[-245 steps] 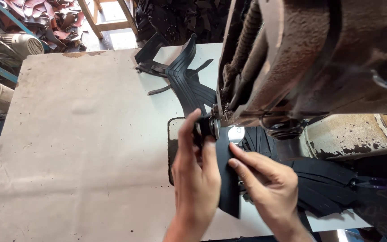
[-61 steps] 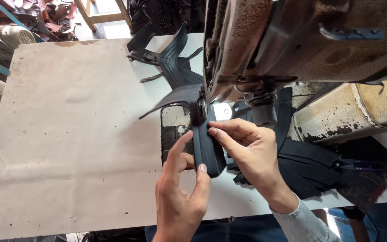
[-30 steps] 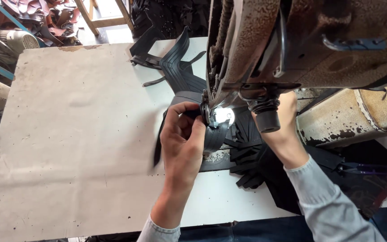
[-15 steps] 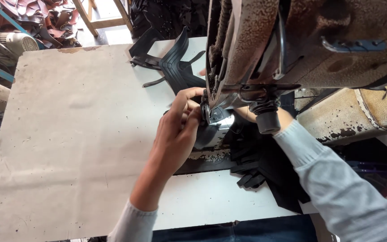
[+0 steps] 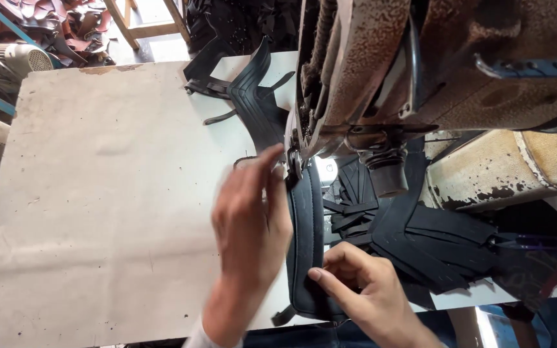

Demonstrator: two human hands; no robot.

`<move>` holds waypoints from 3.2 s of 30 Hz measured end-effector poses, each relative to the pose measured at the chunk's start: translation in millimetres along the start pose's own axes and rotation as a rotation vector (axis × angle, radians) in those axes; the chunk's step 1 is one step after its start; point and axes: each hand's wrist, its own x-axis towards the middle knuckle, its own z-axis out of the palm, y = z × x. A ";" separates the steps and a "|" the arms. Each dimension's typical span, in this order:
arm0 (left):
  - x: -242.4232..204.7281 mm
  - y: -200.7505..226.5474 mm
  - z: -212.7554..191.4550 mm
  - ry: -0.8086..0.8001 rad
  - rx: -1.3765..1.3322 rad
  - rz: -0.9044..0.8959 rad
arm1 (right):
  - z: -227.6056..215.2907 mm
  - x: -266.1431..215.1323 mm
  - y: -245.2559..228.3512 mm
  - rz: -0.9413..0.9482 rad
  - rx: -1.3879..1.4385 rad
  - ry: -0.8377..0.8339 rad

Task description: Stitching black synthetic shoe upper components using an industrial sewing machine.

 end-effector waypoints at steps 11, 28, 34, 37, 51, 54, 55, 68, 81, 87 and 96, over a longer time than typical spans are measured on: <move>-34.0 13.1 9.3 -0.271 -0.495 -0.668 | 5.2 -1.4 13.7 -0.169 -0.114 0.104; -41.3 5.6 12.2 -0.231 -0.628 -0.647 | 1.1 -4.5 9.6 -0.530 -0.251 0.216; -56.1 8.7 6.6 -0.281 -0.681 -0.725 | -4.5 -1.1 5.0 -0.599 -0.274 0.231; -56.7 8.2 5.7 -0.266 -0.663 -0.707 | -5.2 -1.2 1.6 -0.594 -0.293 0.247; -86.3 17.3 -10.6 -0.250 -0.766 -0.848 | -9.4 8.0 -29.8 -0.576 -0.382 0.223; -82.0 16.3 -14.8 -0.312 -0.797 -0.964 | -12.8 15.4 -38.8 -0.601 -0.386 0.217; -82.3 14.6 -13.6 -0.304 -0.787 -0.911 | -14.5 18.9 -41.5 -0.610 -0.409 0.218; -40.8 -2.5 12.9 -0.180 -0.776 -0.767 | -29.7 66.0 -74.3 -0.646 -0.418 0.193; -16.1 -24.9 41.1 -0.182 -0.886 -0.851 | -4.7 59.3 -43.2 -0.521 -0.249 0.285; -41.8 5.7 16.7 -0.123 -0.689 -0.629 | 11.8 47.8 -36.0 -0.346 -0.005 0.309; -79.7 6.3 -6.8 -0.338 -0.554 -0.851 | 16.4 44.0 -36.6 -0.230 -0.028 0.290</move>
